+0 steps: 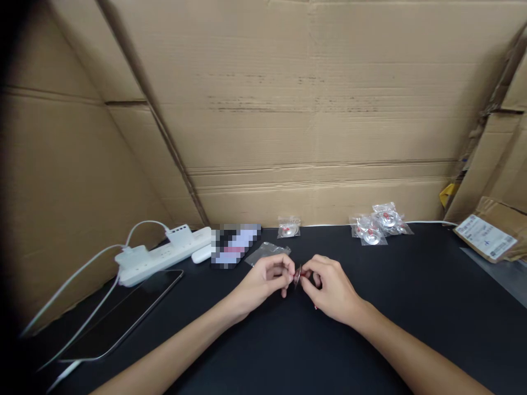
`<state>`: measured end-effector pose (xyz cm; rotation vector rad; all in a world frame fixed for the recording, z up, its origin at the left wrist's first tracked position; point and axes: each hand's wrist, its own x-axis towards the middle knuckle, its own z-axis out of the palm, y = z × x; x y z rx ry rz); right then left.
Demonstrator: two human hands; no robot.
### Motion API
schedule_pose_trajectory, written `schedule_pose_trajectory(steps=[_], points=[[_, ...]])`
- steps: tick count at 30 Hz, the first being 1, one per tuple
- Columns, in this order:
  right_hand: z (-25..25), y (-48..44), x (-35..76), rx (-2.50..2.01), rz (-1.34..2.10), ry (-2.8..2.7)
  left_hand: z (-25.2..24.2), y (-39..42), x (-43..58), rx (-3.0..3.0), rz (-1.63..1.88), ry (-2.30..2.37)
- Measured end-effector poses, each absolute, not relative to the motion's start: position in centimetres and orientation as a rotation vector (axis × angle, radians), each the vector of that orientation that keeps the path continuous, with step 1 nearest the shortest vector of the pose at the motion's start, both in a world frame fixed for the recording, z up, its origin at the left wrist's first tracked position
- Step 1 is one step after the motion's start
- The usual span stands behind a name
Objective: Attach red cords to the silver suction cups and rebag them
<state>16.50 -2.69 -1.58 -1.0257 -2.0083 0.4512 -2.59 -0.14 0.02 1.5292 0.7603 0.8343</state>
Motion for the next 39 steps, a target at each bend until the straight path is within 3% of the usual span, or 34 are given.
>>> schedule_pose_trajectory(steps=[16, 27, 39], points=[[-0.9, -2.9, 16.0, -1.012, 0.563, -1.944, -1.3, 0.6, -2.7, 1.738, 0.864, 0.824], [-1.3, -2.7, 16.4, -1.081, 0.545, -1.939, 0.1, -1.2, -2.4, 2.220, 0.865, 1.096], [-0.9, -2.9, 16.0, -0.989, 0.580, -1.953, -0.4, -1.2, -2.3, 1.893, 0.933, 1.071]])
